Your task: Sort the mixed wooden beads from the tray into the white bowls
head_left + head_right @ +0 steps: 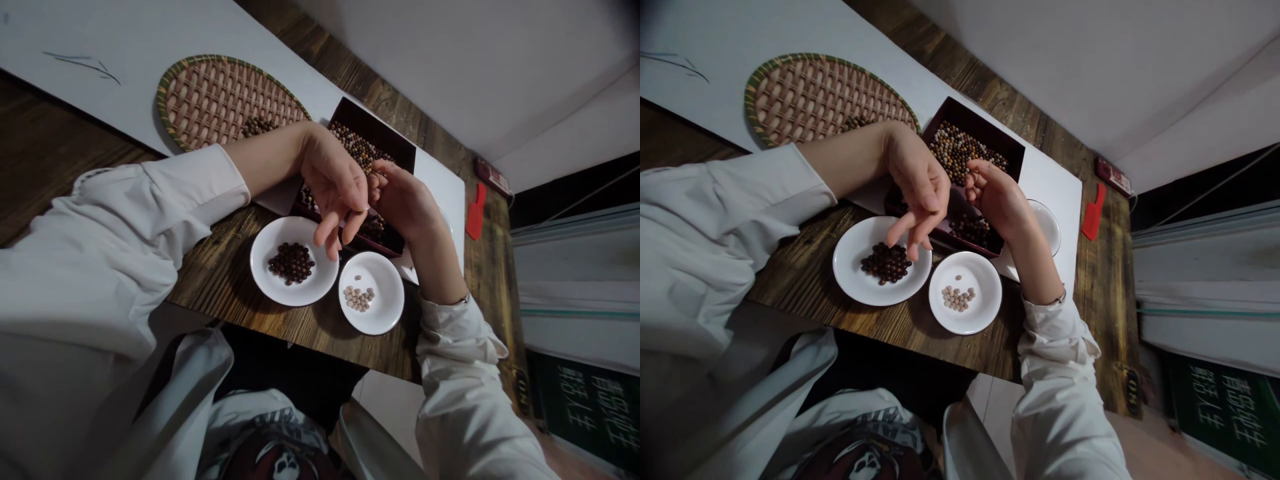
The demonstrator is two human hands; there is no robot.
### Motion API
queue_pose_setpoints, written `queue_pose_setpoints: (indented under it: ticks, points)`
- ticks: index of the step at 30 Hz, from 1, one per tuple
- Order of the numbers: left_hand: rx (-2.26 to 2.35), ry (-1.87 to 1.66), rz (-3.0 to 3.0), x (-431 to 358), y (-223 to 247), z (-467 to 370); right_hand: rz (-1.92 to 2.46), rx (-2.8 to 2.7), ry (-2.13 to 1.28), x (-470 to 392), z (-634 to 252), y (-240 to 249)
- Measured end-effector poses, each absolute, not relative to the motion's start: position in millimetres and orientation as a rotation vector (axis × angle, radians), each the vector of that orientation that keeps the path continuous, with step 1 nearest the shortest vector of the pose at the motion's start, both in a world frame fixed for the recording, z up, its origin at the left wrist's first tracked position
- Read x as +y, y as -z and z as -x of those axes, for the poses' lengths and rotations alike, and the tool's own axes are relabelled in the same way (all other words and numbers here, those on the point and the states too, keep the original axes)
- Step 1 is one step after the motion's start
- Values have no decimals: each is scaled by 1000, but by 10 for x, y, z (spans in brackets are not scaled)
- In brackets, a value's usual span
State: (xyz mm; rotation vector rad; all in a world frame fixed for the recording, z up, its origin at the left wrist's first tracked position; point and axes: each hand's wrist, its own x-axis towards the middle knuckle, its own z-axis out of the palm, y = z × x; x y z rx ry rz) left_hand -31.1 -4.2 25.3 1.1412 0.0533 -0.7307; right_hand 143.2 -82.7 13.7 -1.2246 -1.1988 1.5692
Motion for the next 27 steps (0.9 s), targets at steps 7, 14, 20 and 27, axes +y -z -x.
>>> queue_pose_setpoints:
  ticks: [7, 14, 20, 27]
  points:
    - [20, 740, -1128, -50, -272, 310, 1165, -1128, -1633, -831, -1418, -145]
    - [239, 658, -1078, -79, -273, 310, 1230, -1179, -1565, -813, -1427, -130]
    - [366, 579, -1105, -113, -314, 309, 1236, -1163, -1564, -807, -1436, -111]
    - [379, 573, -1097, -95, -283, 316, 1270, -1209, -1547, -810, -1435, -124]
